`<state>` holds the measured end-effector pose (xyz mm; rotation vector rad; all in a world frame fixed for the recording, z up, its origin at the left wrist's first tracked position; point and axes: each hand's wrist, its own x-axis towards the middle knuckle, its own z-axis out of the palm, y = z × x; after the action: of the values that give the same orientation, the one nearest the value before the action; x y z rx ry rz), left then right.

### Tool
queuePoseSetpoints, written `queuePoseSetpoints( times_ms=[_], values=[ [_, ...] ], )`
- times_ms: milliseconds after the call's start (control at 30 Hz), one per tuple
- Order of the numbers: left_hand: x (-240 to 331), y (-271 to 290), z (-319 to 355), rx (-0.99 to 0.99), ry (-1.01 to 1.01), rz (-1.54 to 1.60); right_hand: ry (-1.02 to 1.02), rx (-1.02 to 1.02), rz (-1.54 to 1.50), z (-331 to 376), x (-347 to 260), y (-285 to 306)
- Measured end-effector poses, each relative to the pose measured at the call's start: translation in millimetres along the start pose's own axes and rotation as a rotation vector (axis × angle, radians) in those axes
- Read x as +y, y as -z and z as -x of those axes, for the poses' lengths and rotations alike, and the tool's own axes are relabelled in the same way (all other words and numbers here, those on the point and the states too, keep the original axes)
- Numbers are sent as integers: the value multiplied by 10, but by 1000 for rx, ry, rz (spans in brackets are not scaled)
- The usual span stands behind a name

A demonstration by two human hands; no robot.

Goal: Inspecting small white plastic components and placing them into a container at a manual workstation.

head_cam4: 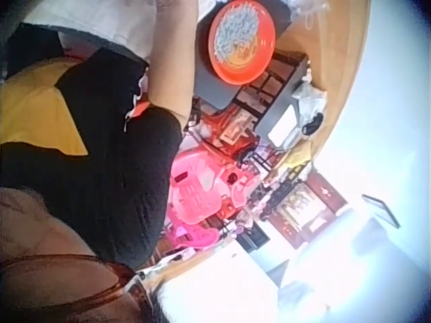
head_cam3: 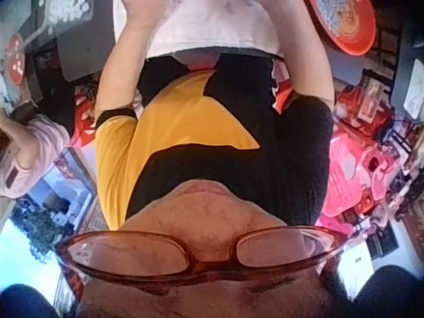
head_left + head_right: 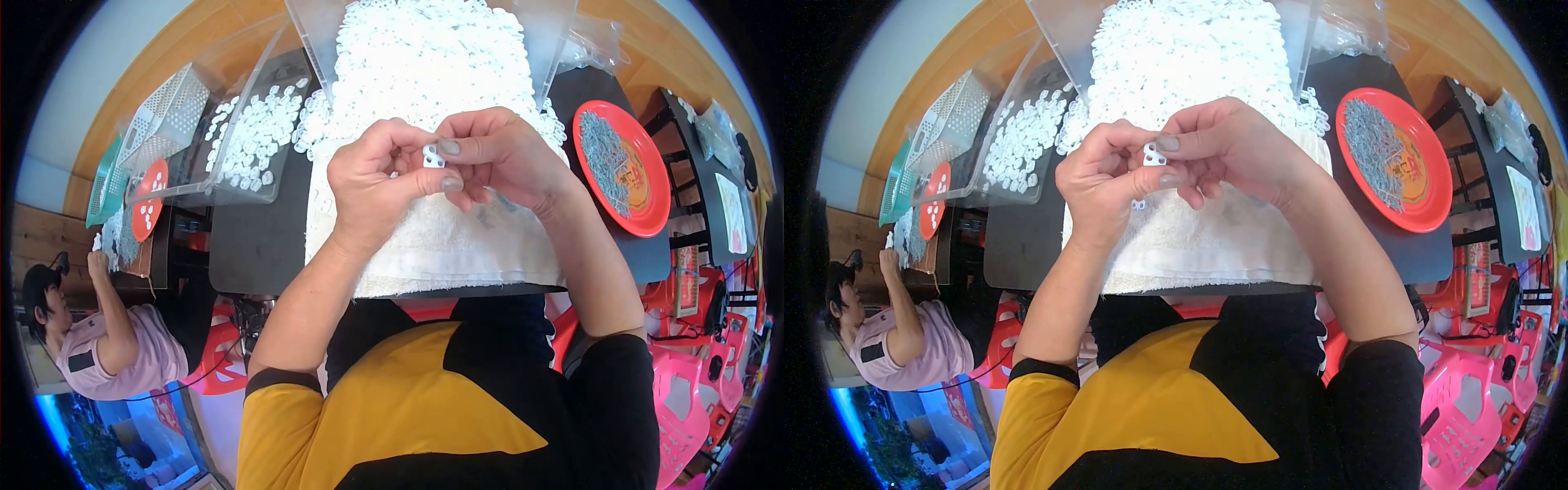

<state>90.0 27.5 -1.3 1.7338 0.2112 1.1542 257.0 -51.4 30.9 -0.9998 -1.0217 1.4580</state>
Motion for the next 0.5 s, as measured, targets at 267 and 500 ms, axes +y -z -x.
queuePoseSetpoints(
  times_ms=[267,500],
  values=[
    [79,-16,15,-51,-3,154,-14,-11,-3,21,-9,-42],
    [31,2,59,-42,18,192,-29,24,-109,44,22,-117]
  ],
)
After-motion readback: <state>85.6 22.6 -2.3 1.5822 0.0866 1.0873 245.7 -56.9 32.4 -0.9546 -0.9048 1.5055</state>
